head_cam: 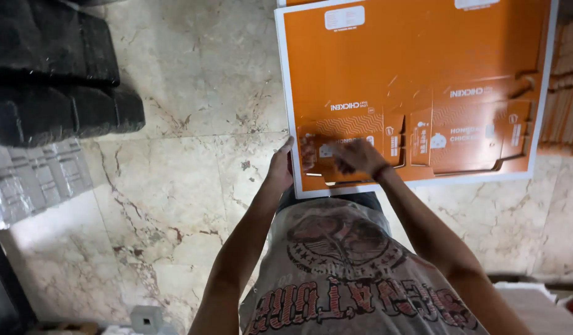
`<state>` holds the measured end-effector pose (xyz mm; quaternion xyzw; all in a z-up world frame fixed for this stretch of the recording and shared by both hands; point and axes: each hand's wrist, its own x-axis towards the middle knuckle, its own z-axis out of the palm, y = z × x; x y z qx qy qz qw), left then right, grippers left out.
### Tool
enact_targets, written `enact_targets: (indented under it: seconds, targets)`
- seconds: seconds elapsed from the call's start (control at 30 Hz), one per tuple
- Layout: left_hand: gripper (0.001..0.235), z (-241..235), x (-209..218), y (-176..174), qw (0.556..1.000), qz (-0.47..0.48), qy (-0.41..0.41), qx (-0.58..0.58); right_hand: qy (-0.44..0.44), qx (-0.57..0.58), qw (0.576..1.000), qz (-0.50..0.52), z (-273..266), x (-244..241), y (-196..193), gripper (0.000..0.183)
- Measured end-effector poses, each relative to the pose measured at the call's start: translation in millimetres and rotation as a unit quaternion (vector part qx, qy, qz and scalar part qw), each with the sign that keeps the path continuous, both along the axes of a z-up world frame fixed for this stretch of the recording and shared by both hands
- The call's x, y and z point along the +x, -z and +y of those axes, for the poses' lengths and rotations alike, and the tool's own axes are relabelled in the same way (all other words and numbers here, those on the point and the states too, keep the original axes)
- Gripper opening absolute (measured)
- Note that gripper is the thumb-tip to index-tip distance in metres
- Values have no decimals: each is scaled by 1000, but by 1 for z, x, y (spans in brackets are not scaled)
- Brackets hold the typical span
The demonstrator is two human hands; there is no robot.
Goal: Manually removing waste material from die-cut orange cardboard sheets and stacking the finished pieces.
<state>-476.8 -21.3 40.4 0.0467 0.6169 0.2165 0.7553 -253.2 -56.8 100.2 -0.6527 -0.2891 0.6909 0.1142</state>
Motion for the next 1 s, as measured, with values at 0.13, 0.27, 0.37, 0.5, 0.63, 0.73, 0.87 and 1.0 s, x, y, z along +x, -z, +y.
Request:
enact_targets:
  seconds: [0.13,0.27,0.37,0.5,0.63,0.73,0.87,1.0]
  targets:
    - [62,-11,20,30,981,137,107,86,-191,55,979,-55,69,-15,17,59]
    - [30,-6,78,24,911,266,196,246,-251,82,954,-142,74,-17,73,22]
    - [48,-14,77,41,910,284,210,220,-294,115,926,-206,56,-25,58,26]
    - [80,0,44,-39,973,190,91,91,-214,-21,976,-4,94,-10,-7,52]
    - [84,29,20,1,995,70,59,44,-85,-19,996,19,111,-6,25,68]
    - [79,70,35,-22,997,11,73,37,-127,-11,991,-38,131,-19,10,74]
    - [84,74,45,-17,932,268,238,48,-162,30,977,-136,128,-35,7,77]
    - [68,78,16,13,994,19,97,39,-169,18,965,-201,133,-55,-27,74]
